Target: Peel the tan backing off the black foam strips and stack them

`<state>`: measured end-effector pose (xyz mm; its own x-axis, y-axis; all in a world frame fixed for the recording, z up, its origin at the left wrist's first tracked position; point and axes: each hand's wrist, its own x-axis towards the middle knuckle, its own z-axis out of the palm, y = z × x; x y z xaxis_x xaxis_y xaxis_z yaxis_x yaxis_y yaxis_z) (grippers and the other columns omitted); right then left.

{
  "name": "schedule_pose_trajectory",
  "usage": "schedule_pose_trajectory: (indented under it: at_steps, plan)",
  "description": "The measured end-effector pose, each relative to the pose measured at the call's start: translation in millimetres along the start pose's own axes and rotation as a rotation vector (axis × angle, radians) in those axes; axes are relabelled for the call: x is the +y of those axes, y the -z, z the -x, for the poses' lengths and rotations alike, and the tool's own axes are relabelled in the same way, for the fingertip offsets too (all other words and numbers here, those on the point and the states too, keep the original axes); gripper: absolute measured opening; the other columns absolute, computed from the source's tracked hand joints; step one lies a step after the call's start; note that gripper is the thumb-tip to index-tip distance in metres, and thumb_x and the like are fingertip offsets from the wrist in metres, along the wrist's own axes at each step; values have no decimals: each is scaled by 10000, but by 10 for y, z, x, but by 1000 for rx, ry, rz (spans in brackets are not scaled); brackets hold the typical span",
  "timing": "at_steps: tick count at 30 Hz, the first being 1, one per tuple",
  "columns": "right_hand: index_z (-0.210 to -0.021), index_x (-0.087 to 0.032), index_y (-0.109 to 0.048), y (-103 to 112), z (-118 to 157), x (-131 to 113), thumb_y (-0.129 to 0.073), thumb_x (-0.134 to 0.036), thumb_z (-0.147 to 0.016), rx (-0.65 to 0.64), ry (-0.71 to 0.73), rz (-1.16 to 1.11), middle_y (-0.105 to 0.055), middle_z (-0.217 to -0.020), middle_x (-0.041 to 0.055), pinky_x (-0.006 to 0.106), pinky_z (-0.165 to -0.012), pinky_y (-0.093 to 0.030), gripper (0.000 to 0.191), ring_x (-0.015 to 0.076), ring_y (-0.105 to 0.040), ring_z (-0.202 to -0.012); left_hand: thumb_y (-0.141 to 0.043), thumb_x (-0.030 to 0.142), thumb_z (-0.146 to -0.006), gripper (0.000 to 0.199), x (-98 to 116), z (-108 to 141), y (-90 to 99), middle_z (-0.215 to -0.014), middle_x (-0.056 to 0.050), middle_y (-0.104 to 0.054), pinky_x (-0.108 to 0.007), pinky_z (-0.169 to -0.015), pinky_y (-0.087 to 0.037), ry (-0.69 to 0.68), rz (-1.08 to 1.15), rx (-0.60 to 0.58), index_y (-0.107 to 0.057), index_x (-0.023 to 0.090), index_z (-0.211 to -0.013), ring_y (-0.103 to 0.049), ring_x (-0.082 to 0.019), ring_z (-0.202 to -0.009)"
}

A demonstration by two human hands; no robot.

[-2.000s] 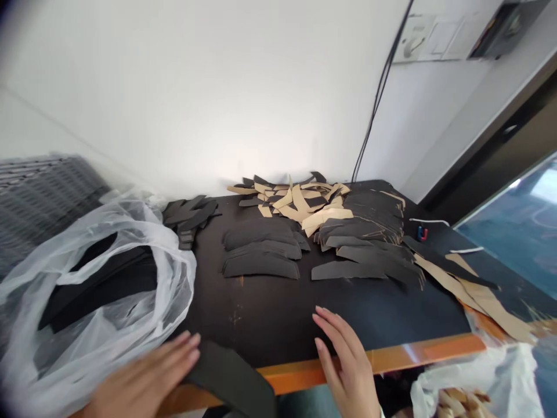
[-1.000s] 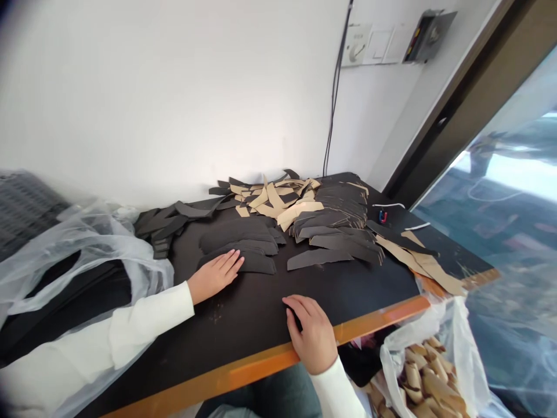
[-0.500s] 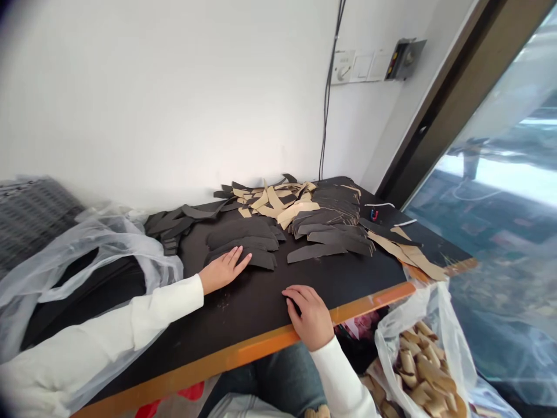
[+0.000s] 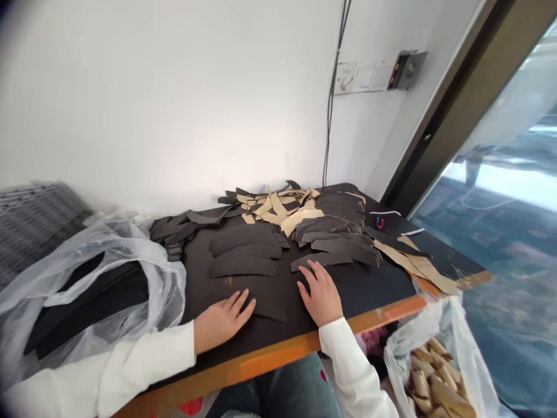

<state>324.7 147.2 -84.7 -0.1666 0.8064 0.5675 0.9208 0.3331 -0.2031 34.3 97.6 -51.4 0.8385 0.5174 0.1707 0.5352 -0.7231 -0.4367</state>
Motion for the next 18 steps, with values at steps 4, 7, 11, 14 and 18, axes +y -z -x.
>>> schedule_pose_trajectory:
  at_steps: [4, 7, 11, 14, 18]
  plan:
    - [-1321, -174, -561, -286, 67, 60, -367, -507, -964, -23, 106, 117, -526, -1406, 134, 505, -1021, -449, 525, 316, -494, -1290, -493, 353, -905, 388, -255, 27, 209, -1240, -109, -670, -363, -874, -560, 78, 387, 11, -595, 159, -1225, -641, -255, -1135]
    - [-1323, -199, -551, -343, 109, 78, -332, -538, -967, -16, 113, 119, -542, -1392, 115, 479, -1012, -449, 538, 292, -525, -1257, -452, 327, -923, 302, -997, -166, 281, -1174, -36, -698, -375, -1000, -475, 311, 379, -27, -646, 242, -1138, -622, -220, -1139]
    - [-1288, -196, -555, -289, 100, 84, -352, -564, -953, 15, 106, 73, -589, -1307, 117, 443, -968, -472, 538, 275, -568, -1171, -462, 229, -930, 364, -2122, -400, -31, -1283, -172, -593, -466, -1020, -435, 656, 235, -112, -557, 109, -1260, -550, -291, -1205]
    - [-1277, -166, -550, -264, 97, 108, -355, -599, -939, 57, 90, 55, -629, -1174, 139, 438, -904, -496, 583, 274, -608, -1048, -592, 303, -910, 378, -2595, -428, -443, -1283, -138, -575, -475, -955, -486, 694, 228, -203, -555, 131, -1244, -579, -266, -1143]
    - [-1218, -207, -599, -265, 113, 151, -397, -576, -930, 94, 95, 20, -638, -1088, 140, 461, -841, -510, 511, 293, -624, -970, -587, 339, -926, 307, -2790, -338, -831, -1174, -89, -615, -430, -874, -536, 691, 231, -231, -590, 152, -1169, -623, -211, -1015]
